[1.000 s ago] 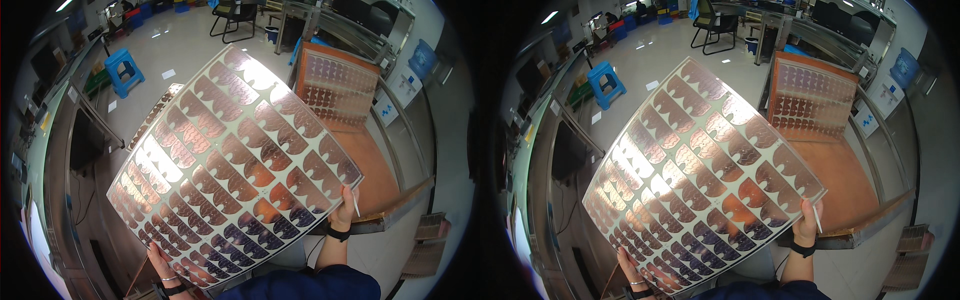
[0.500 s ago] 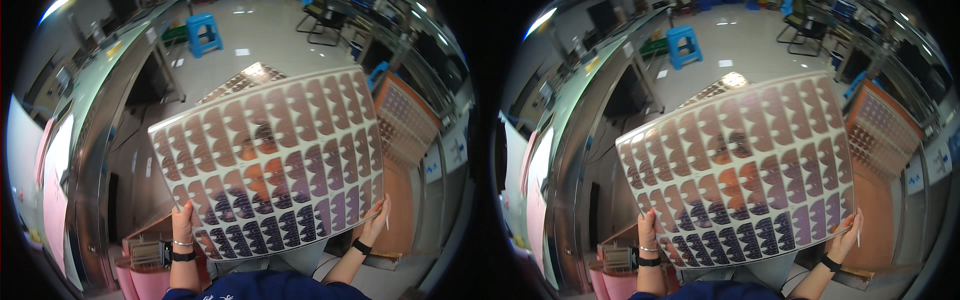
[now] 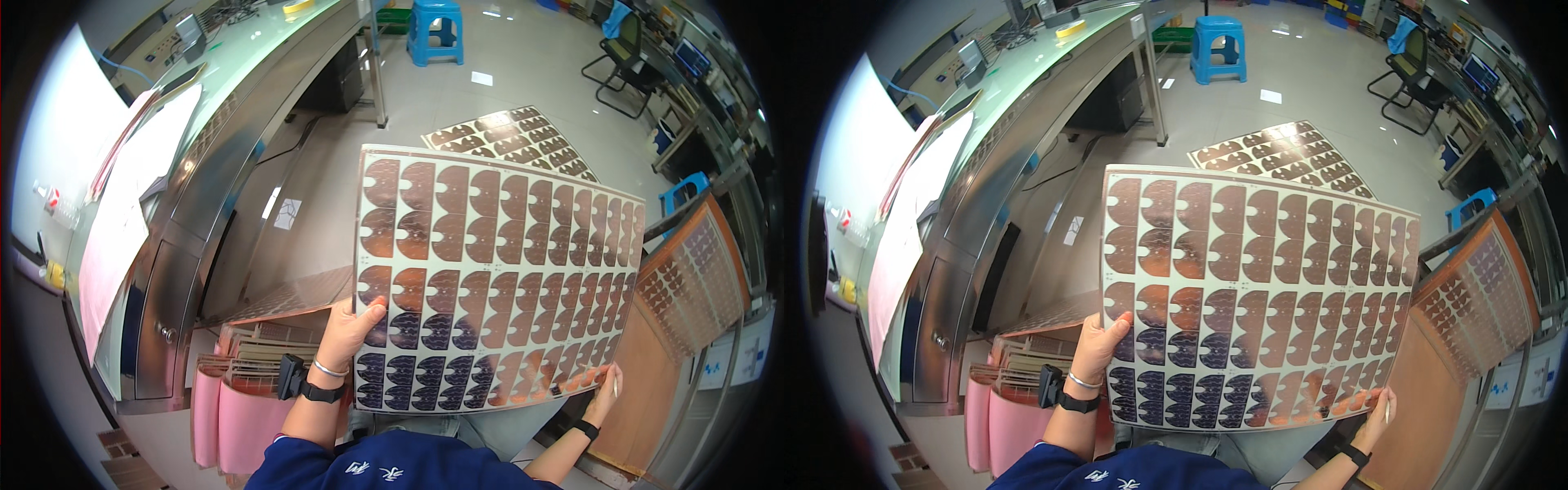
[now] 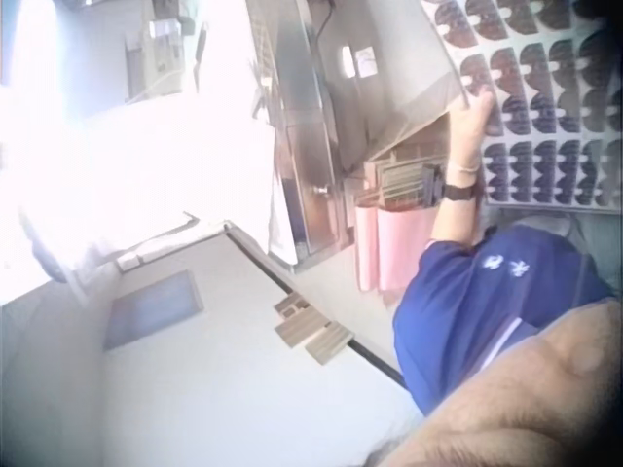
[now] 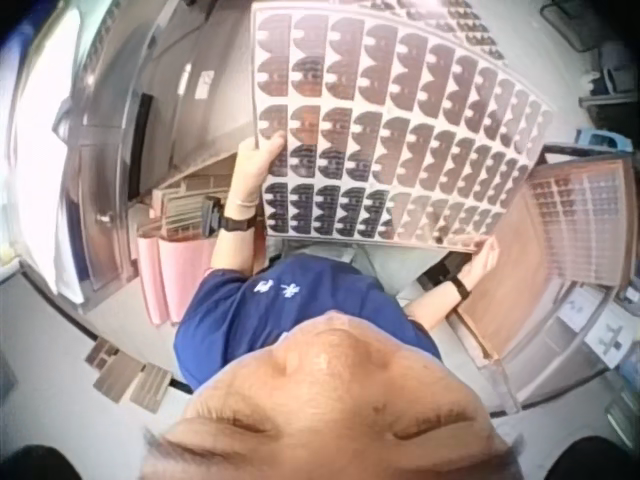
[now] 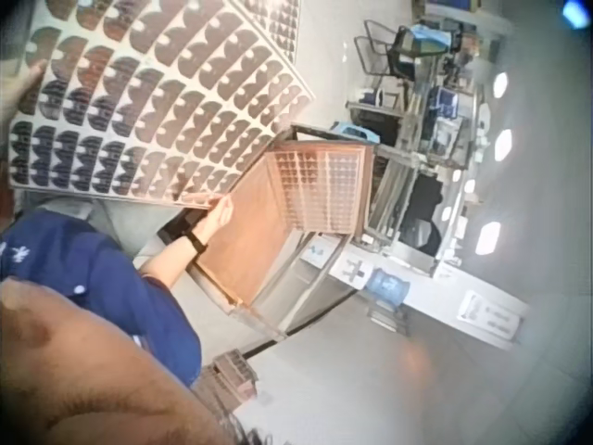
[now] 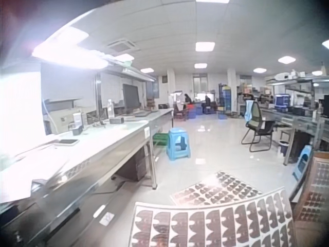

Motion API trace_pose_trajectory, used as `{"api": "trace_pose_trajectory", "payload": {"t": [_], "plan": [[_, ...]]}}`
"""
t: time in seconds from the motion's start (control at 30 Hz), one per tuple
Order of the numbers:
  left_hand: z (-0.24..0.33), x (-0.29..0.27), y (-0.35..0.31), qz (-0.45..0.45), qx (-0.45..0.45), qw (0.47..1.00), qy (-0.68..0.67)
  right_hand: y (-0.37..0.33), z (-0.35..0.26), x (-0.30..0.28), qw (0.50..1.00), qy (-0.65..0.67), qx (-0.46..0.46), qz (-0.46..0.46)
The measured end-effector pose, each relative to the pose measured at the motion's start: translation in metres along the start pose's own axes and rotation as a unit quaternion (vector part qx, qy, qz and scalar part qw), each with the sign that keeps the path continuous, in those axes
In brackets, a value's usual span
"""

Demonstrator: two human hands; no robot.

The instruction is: Inspecting and peeling small antenna-like metallic stickers from a flexible backing sheet using a pick tool.

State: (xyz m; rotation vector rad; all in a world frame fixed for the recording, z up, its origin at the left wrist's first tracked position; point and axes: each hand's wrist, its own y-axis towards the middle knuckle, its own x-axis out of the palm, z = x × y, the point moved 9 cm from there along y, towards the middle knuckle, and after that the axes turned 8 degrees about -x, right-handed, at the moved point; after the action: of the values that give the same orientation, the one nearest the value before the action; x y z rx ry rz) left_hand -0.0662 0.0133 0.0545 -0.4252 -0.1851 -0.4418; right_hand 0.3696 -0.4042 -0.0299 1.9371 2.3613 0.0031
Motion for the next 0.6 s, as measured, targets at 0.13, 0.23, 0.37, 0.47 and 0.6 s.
{"api": "trace_pose_trajectory", "payload": {"t": [0.13,0.23,0.37,0.47,0.6], "plan": [[-0.004,-0.004,0.0,-0.01,-0.004,1.0,-0.001,0.029,0.003,-0.003,0.99,-0.132,-0.024,-0.053],[-0.004,-0.009,0.001,-0.013,0.022,0.999,0.042,0.051,-0.036,0.018,0.988,-0.087,-0.13,0.013],[-0.002,-0.007,0.001,-0.028,0.044,0.997,0.052,0.065,-0.103,0.065,0.969,-0.125,-0.206,-0.05],[0.001,-0.008,-0.001,-0.018,0.064,0.997,0.03,0.071,-0.112,0.088,0.991,0.029,-0.117,-0.062],[0.015,-0.005,-0.005,-0.029,0.085,0.994,0.06,0.093,-0.116,0.085,0.985,-0.012,-0.111,-0.132]]}}
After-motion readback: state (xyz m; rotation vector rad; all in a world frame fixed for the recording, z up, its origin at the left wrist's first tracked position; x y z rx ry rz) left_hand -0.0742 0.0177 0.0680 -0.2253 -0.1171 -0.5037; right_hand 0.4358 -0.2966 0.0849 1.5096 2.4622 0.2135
